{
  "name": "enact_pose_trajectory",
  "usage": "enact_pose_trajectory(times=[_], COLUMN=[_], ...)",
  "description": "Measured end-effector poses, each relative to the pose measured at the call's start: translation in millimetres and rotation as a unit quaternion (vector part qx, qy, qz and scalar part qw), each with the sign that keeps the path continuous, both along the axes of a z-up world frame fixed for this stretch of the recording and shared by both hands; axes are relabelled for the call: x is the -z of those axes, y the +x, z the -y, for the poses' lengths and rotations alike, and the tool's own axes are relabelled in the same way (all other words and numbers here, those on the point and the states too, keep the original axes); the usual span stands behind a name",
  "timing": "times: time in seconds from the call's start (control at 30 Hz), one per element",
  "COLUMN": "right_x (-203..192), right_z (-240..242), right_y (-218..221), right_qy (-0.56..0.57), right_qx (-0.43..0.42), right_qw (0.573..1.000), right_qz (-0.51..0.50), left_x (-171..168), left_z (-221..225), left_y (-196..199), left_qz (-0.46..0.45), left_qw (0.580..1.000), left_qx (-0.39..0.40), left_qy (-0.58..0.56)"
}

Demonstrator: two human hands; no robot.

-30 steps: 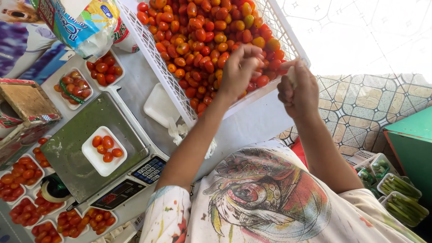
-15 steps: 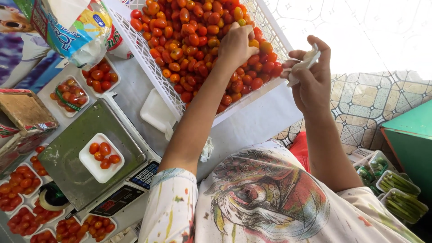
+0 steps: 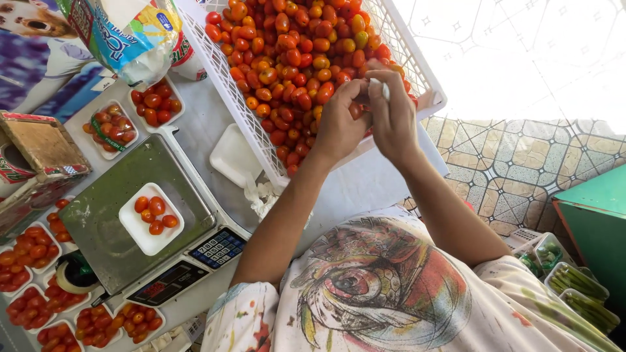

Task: The person wipes individual cherry tomatoes with a cloth and places them into white foam trays, then weighs the trays on a digital scale.

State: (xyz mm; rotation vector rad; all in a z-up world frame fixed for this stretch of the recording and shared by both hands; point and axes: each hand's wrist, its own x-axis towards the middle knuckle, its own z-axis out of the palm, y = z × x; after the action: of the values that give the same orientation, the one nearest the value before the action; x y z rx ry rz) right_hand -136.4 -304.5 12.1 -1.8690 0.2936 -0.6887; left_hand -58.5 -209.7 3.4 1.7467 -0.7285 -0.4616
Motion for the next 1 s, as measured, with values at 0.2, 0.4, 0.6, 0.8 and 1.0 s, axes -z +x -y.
enact_pose_trajectory(times=[0.2,0.4,0.6,0.8,1.0], right_x=[-17,-18,-12,38,36], right_z=[29,18,-6,36,13], right_y=[19,11,-8,3,-11], right_qy=[0.327,0.414,0.040,0.261,0.429], right_qx=[0.017,0.007,0.019,-0.037,-0.051], right_qw=[0.908,0.910,0.996,0.961,0.901], right_qz=[-0.262,0.008,-0.077,-0.087,-0.036], left_x=[1,-8,-2,5,-9], left_z=[-15,-18,-17,-28,-38], left_y=[-13,-22,-22,-28,-23], left_qz=[0.066,0.040,0.054,-0.023,0.008], left_qw=[0.997,0.998,0.996,0.992,0.985], left_qx=[0.037,-0.023,-0.050,0.016,0.039], left_qy=[-0.011,-0.039,-0.041,-0.123,-0.166])
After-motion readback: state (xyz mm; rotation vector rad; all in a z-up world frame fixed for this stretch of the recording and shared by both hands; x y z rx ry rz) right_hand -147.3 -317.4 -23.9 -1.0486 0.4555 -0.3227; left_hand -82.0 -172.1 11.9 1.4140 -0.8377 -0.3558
